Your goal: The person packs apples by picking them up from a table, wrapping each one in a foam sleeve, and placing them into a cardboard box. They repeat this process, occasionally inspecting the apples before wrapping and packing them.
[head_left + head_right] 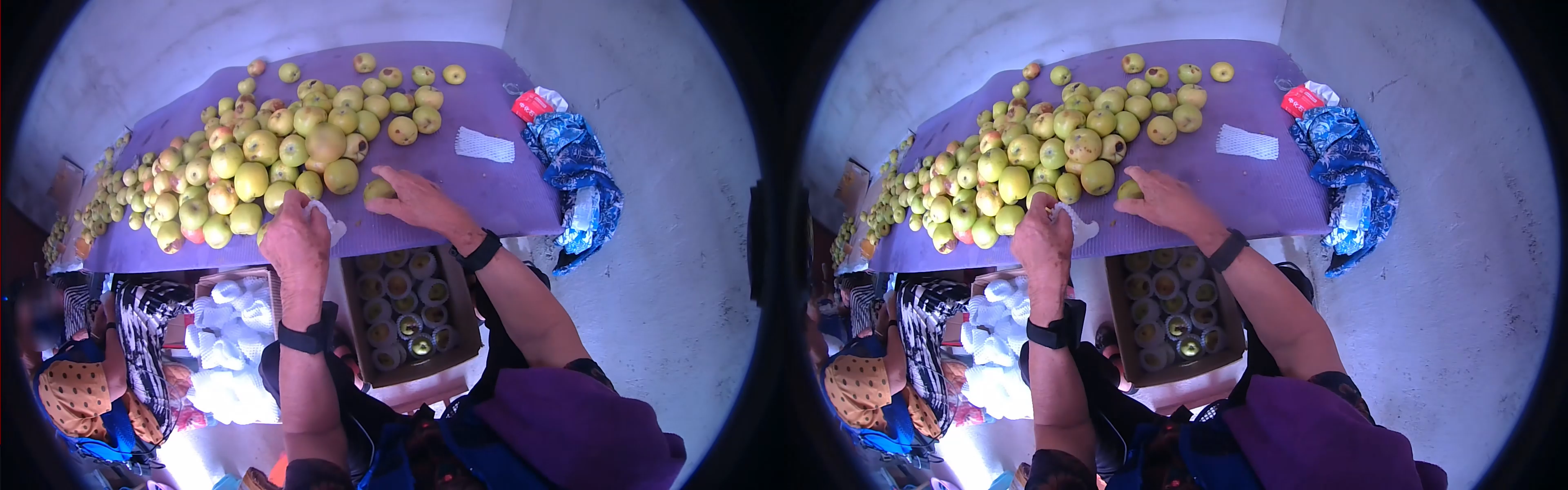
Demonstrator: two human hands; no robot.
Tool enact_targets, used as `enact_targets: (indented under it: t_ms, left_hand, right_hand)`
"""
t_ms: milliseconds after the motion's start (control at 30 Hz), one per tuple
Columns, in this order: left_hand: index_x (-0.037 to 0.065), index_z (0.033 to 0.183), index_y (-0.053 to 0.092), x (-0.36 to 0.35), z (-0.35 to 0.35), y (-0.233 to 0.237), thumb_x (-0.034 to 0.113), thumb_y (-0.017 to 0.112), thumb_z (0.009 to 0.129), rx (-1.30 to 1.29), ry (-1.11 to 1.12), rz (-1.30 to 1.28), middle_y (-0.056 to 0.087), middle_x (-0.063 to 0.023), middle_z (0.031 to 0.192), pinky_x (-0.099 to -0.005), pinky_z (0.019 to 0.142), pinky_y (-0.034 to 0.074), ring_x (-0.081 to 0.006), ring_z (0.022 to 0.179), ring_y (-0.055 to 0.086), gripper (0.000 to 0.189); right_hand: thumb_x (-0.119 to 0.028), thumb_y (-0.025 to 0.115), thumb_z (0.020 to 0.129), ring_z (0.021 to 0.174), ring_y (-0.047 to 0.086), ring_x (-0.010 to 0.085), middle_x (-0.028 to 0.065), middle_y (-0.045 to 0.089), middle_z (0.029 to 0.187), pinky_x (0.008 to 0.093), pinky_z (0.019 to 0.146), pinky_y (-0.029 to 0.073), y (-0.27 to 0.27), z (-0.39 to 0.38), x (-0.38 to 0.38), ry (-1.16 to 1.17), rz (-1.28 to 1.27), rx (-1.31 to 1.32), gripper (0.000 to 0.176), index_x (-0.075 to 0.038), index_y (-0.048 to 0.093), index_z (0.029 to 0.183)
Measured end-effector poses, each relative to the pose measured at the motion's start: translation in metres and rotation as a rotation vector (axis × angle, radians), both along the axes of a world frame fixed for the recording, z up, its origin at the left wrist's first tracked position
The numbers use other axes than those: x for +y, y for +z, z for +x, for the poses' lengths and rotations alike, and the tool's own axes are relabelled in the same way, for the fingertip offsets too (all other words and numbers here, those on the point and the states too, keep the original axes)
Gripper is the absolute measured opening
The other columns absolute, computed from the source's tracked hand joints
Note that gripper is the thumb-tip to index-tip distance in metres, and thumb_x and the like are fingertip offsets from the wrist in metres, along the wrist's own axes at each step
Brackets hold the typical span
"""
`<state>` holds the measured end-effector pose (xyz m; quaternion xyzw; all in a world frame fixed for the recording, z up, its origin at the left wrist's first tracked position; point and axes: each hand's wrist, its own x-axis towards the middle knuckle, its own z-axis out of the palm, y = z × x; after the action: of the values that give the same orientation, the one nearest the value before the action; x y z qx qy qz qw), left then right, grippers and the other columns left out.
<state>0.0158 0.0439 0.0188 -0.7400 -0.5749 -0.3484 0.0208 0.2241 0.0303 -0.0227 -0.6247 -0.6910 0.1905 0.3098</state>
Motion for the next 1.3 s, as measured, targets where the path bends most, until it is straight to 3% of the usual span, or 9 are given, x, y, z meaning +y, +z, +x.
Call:
enact_targets:
  t_ms: [333,433,500,600,800,1067,1100,1167,1300]
  left_hand:
    - [0.008,0.087,0.058,0.005,0.001,-0.009,0.018,0.067,0.076,-0.152,-0.085,-0.104,0.065,-0.0144,0.069,-0.0442,0.063,0.05,-0.035,0.069,0.065,0.018]
    - [0.008,0.086,0.058,0.004,-0.001,-0.007,0.018,0.068,0.075,-0.171,-0.067,-0.094,0.064,-0.0141,0.068,-0.0445,0.062,0.05,-0.0348,0.067,0.064,0.018]
    - [0.008,0.086,0.058,0.005,0.0,-0.004,0.019,0.068,0.075,-0.183,-0.041,-0.102,0.064,-0.0141,0.068,-0.0437,0.062,0.05,-0.0344,0.068,0.065,0.019]
    - [0.007,0.086,0.06,0.004,0.004,-0.004,0.02,0.069,0.075,-0.208,-0.009,-0.127,0.064,-0.0141,0.069,-0.0419,0.062,0.051,-0.0336,0.068,0.065,0.02]
    - [0.009,0.086,0.056,0.0,0.014,-0.003,0.017,0.069,0.078,-0.201,-0.071,-0.047,0.063,-0.0159,0.065,-0.0461,0.059,0.047,-0.0367,0.067,0.064,0.018]
    - [0.005,0.086,0.058,0.009,0.016,-0.015,0.014,0.074,0.075,-0.399,-0.236,-0.145,0.059,-0.0038,0.06,-0.0273,0.051,0.042,-0.0095,0.056,0.055,0.021]
    - [0.005,0.086,0.058,0.01,0.017,-0.017,0.014,0.074,0.075,-0.398,-0.238,-0.146,0.059,-0.0038,0.06,-0.0273,0.051,0.042,-0.0095,0.056,0.055,0.021]
    - [0.003,0.084,0.061,0.012,0.019,-0.02,0.014,0.07,0.077,-0.555,-0.287,-0.228,0.061,-0.0143,0.063,-0.0369,0.057,0.047,-0.0277,0.059,0.062,0.016]
    - [0.001,0.085,0.062,0.007,0.018,-0.006,0.014,0.069,0.079,-0.642,-0.273,-0.402,0.059,-0.0086,0.061,-0.033,0.053,0.046,-0.0167,0.054,0.056,0.016]
  right_hand:
    - [-0.037,0.071,0.075,0.095,0.062,0.035,0.0222,0.062,0.101,0.0398,0.084,0.047,0.012,-0.012,0.005,-0.184,-0.025,0.015,0.058,0.003,0.049,0.111]
    - [-0.028,0.074,0.073,0.095,0.063,0.0273,0.0161,0.063,0.101,0.0346,0.082,0.049,0.017,-0.002,0.005,-0.178,-0.006,0.328,0.056,0.003,0.05,0.113]
    - [-0.009,0.073,0.069,0.1,0.059,0.019,0.01,0.06,0.109,0.0335,0.083,0.05,0.029,0.004,0.004,0.019,-0.144,0.834,0.054,0.001,0.051,0.117]
    - [-0.005,0.073,0.069,0.105,0.058,0.0185,0.0088,0.058,0.114,0.0341,0.088,0.049,0.052,-0.006,-0.014,0.155,-0.086,0.974,0.056,0.0,0.051,0.12]
    - [-0.012,0.08,0.065,0.108,0.057,0.0185,0.0089,0.058,0.113,0.0324,0.094,0.045,0.073,-0.027,-0.037,0.439,-0.03,0.863,0.063,0.0,0.052,0.121]
    - [-0.013,0.08,0.063,0.109,0.055,0.0187,0.0076,0.058,0.112,0.0335,0.096,0.044,0.063,-0.019,-0.033,0.404,0.033,0.738,0.063,0.0,0.053,0.118]
    - [-0.013,0.08,0.064,0.108,0.055,0.0182,0.0077,0.058,0.111,0.0331,0.095,0.045,0.063,-0.018,-0.033,0.394,-0.025,0.811,0.062,0.0,0.053,0.118]
    - [-0.011,0.08,0.064,0.107,0.056,0.0178,0.0076,0.058,0.11,0.0324,0.093,0.046,0.06,-0.013,-0.031,0.376,-0.038,0.831,0.061,0.0,0.053,0.117]
    - [-0.006,0.078,0.065,0.103,0.058,0.0166,0.0076,0.058,0.107,0.0308,0.089,0.048,0.057,-0.004,-0.031,0.298,-0.104,0.884,0.055,0.0,0.052,0.113]
